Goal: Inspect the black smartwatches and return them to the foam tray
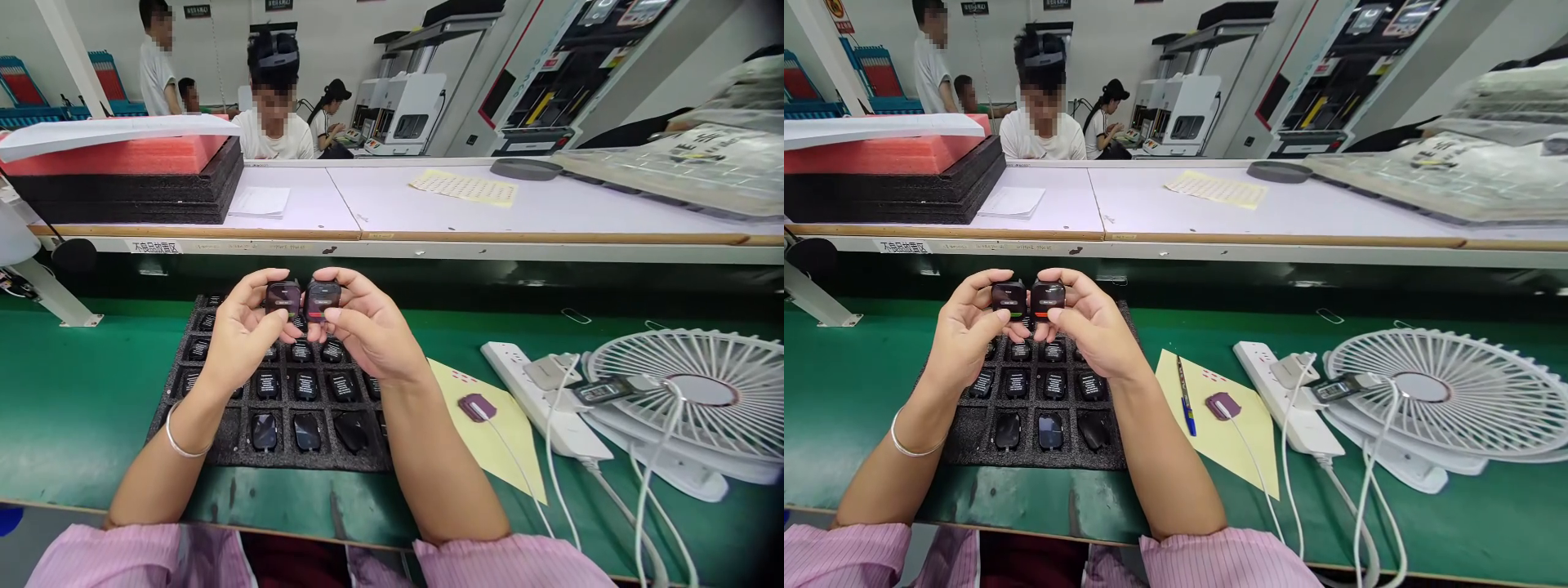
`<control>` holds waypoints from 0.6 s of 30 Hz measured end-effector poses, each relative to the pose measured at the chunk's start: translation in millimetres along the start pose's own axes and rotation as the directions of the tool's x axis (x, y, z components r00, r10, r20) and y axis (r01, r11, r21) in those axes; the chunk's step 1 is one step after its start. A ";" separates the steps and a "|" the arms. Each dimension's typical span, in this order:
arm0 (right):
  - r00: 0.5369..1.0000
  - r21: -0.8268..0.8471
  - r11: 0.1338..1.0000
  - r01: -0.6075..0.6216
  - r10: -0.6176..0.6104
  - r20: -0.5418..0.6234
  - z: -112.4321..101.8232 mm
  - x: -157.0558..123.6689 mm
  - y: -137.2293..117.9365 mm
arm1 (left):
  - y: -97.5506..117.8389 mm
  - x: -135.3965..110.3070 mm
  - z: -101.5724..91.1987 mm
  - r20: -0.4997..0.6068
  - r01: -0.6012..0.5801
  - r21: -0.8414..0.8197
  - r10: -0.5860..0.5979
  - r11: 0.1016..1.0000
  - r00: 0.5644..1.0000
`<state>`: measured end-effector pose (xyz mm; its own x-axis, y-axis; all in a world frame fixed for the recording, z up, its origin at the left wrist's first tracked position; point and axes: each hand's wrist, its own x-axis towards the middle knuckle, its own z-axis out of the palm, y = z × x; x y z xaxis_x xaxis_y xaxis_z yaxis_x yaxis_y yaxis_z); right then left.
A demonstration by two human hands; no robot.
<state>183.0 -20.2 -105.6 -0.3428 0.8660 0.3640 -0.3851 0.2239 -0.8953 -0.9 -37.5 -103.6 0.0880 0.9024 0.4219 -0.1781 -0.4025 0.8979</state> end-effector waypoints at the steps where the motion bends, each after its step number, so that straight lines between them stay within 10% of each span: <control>1: 1.000 -0.009 1.000 -0.004 0.004 -0.009 0.2 0.2 0.4 | -0.6 0.0 0.0 0.004 0.000 0.000 0.000 1.000 1.000; 18: 0.999 -0.040 0.998 0.041 -0.041 0.004 -2.6 -0.1 4.0 | 1.6 -0.9 -1.0 0.019 0.009 -0.071 -0.008 0.997 1.000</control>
<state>183.7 -18.3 -109.8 -0.3301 0.8545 0.4011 -0.3638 0.2769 -0.8893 -2.3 -38.8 -102.6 0.1082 0.9023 0.4174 -0.2465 -0.3824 0.8905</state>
